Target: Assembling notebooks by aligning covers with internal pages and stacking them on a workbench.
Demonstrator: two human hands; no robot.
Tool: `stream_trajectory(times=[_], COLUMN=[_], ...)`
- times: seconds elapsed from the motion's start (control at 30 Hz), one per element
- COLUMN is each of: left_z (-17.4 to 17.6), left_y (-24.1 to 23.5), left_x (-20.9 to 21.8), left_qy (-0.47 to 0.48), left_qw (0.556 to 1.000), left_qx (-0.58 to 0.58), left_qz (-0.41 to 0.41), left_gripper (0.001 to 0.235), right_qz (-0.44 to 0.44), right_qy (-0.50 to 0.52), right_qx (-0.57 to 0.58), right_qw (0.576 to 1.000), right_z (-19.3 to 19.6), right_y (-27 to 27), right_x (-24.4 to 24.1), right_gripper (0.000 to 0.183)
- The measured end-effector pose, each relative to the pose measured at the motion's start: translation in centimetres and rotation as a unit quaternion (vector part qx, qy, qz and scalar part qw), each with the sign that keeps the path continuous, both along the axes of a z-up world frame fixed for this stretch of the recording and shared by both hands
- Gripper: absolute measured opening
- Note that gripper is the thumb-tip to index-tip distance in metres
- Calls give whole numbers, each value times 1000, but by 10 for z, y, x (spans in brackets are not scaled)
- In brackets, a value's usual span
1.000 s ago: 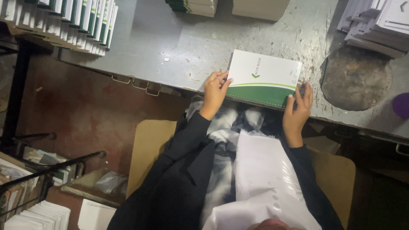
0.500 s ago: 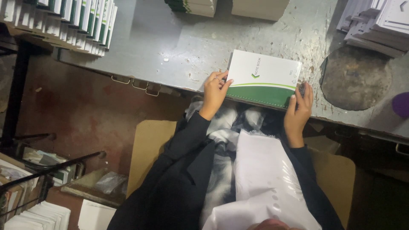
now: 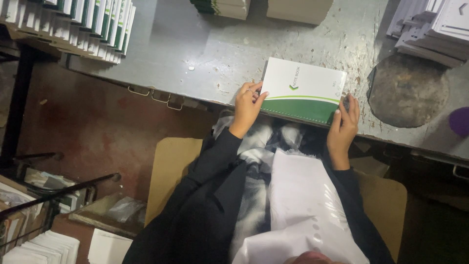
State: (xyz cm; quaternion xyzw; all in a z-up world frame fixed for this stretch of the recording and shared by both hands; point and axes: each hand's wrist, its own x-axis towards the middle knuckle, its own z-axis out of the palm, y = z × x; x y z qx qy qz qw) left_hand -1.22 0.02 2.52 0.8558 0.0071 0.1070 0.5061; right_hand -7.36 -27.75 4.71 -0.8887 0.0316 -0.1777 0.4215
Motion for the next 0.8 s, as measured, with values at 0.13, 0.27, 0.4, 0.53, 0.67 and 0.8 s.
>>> stream_trajectory(times=[0.13,0.27,0.4,0.53,0.67,0.8], left_z=[0,43,71,43,62,54], left_y=[0,6,1,6,10,15], left_x=[-5,-26,-47,-43,-59,-83], left_qy=[-1,26,42,61,92,75], left_qw=[1000,998,998,997,995,997], left_qx=[-18,-45,-21,-6,-11,-12], left_qz=[5,24,43,38,36,33], left_gripper=[38,42,41,48,40,44], right_qz=[-2,-22,-19,-21,-27,-22], right_qy=[8,20,21,11,32,56], right_qx=[6,-14,-22,-10,6,1], right_qw=[1000,999,999,1000,999,998], right_z=[4,-1,-15,-17,-25,-32], right_y=[0,-2,-5,-5,-7,-8], right_x=[-4,-17,-26,-30,-44,-69], right_gripper=[34,33,37,37,37,37])
